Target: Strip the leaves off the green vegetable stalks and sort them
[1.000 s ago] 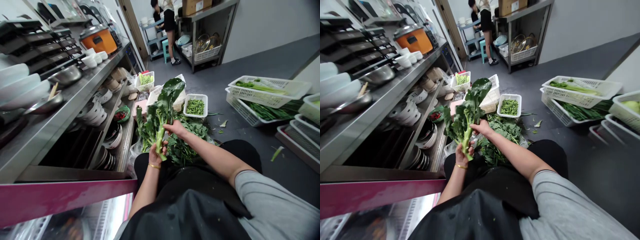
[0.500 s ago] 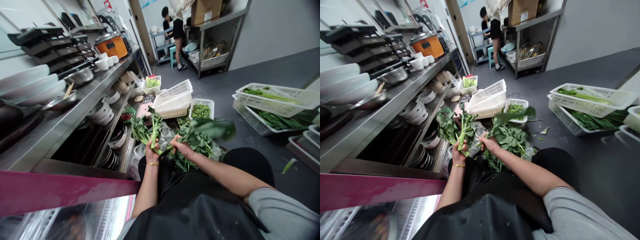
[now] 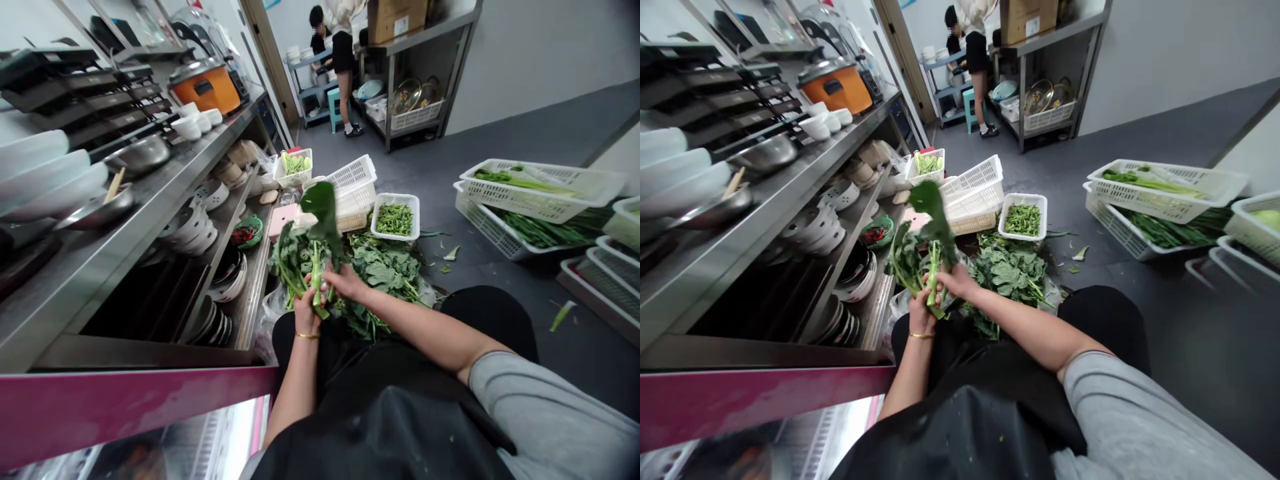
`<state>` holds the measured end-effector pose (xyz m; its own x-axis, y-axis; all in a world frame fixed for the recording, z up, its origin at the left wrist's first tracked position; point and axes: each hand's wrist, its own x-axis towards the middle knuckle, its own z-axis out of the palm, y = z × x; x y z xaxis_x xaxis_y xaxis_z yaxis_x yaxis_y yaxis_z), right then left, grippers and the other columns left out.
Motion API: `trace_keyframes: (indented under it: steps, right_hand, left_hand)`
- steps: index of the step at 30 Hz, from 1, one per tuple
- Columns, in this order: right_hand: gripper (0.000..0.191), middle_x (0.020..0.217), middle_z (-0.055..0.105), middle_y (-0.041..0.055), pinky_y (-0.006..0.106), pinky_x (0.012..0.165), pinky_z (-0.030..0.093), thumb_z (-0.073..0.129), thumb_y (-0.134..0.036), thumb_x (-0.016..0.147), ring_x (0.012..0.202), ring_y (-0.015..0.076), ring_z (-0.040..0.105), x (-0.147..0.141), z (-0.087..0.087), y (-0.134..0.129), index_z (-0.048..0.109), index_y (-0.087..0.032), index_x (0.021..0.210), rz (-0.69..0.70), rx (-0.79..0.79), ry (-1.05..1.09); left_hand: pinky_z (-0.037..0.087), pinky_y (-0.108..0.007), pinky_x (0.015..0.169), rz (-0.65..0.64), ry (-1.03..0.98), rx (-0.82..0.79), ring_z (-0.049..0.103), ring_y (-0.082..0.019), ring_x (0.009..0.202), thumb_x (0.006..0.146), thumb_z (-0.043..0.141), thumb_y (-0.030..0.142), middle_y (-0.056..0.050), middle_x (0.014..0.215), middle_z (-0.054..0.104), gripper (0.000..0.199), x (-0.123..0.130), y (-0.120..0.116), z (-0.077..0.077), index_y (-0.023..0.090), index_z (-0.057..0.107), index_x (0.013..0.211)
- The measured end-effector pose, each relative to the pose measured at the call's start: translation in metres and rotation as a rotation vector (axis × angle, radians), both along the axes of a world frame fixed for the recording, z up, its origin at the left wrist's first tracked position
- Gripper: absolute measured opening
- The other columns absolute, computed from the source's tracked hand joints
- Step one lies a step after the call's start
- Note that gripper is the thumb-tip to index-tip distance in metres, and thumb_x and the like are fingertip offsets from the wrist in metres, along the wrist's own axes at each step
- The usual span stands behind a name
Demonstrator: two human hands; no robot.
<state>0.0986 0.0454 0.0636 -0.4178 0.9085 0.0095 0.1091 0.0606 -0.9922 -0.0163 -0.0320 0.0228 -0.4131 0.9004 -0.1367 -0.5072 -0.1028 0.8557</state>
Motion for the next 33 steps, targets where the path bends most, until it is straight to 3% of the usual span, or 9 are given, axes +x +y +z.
trace_keyframes:
  steps: [4,7,10,12,15,20,24,29,33]
  right_hand:
    - [0.043,0.036,0.046,-0.0015,0.023,0.033,0.035,0.056,-0.055,0.077,0.03,0.0112,0.042,0.009,0.003,0.036,0.052,-0.019,0.054,-0.051,-0.081,-0.05]
    - [0.033,0.038,0.048,0.0009,0.024,0.04,0.04,0.067,-0.041,0.07,0.037,0.015,0.05,0.008,0.017,0.061,0.054,-0.018,0.051,-0.017,0.058,-0.241]
    - [0.017,0.052,0.058,0.0042,0.024,0.055,0.046,0.066,-0.025,0.068,0.058,0.0183,0.061,0.002,0.013,0.046,0.058,-0.017,0.055,-0.12,0.164,-0.229]
    - [0.012,0.059,0.061,0.0037,0.024,0.06,0.048,0.063,-0.023,0.069,0.063,0.0172,0.061,0.0,-0.001,0.019,0.059,-0.017,0.059,-0.132,0.072,-0.102]
    - [0.018,0.058,0.06,0.0012,0.024,0.05,0.048,0.053,-0.03,0.077,0.049,0.0124,0.054,0.003,-0.025,-0.014,0.059,-0.018,0.065,-0.076,-0.157,0.078]
    - [0.028,0.065,0.064,0.0044,0.02,0.038,0.039,0.053,-0.039,0.078,0.045,0.0104,0.052,0.012,-0.024,0.007,0.061,-0.013,0.081,-0.064,-0.384,0.341]
    - [0.035,0.063,0.066,0.0059,0.023,0.046,0.044,0.06,-0.047,0.075,0.05,0.0138,0.057,0.014,-0.003,0.033,0.064,-0.012,0.075,-0.048,-0.123,0.169]
    - [0.031,0.086,0.07,0.0169,0.035,0.082,0.047,0.063,-0.04,0.076,0.09,0.0286,0.065,0.012,0.0,0.009,0.069,-0.01,0.074,-0.168,0.386,-0.418]
    - [0.033,0.086,0.071,0.0089,0.031,0.086,0.047,0.051,-0.042,0.084,0.088,0.0217,0.066,0.016,-0.01,-0.013,0.07,-0.015,0.081,-0.072,0.428,-0.282]
  left_hand:
    - [0.039,-0.02,0.042,-0.119,0.108,0.03,0.054,-0.01,0.043,0.063,0.073,0.025,-0.003,0.069,0.066,0.059,0.001,-0.012,0.001,0.015,0.055,0.118]
    - [0.038,-0.019,0.041,-0.107,0.168,-0.038,0.053,-0.01,0.042,0.059,0.076,0.023,-0.001,0.066,0.065,0.062,0.011,-0.014,0.001,0.015,0.055,0.117]
    - [0.037,-0.019,0.04,-0.051,0.137,-0.086,0.052,-0.01,0.041,0.059,0.075,0.024,0.001,0.062,0.063,0.061,0.019,-0.008,-0.001,0.015,0.055,0.116]
    - [0.036,-0.019,0.04,0.012,0.056,-0.089,0.05,-0.009,0.04,0.062,0.072,0.027,0.001,0.062,0.062,0.055,0.018,-0.001,-0.001,0.015,0.055,0.113]
    - [0.033,-0.016,0.04,-0.023,-0.123,-0.031,0.045,-0.004,0.04,0.066,0.068,0.031,0.001,0.065,0.06,0.044,0.006,0.003,0.002,0.015,0.057,0.105]
    - [0.03,-0.017,0.039,-0.23,-0.263,0.114,0.036,-0.002,0.04,0.071,0.063,0.037,0.0,0.072,0.059,0.041,-0.004,-0.013,-0.003,0.019,0.056,0.107]
    - [0.034,-0.018,0.041,-0.306,-0.24,0.071,0.043,-0.005,0.042,0.067,0.067,0.036,-0.002,0.071,0.063,0.052,0.004,-0.021,-0.01,0.017,0.054,0.114]
    - [0.034,-0.015,0.04,-0.162,-0.191,0.01,0.048,-0.006,0.041,0.067,0.071,0.028,0.0,0.062,0.062,0.047,0.015,-0.008,-0.008,0.016,0.056,0.11]
    - [0.036,-0.016,0.039,-0.065,-0.084,0.057,0.05,-0.007,0.039,0.065,0.074,0.029,0.001,0.059,0.061,0.052,0.015,-0.002,-0.005,0.015,0.057,0.113]
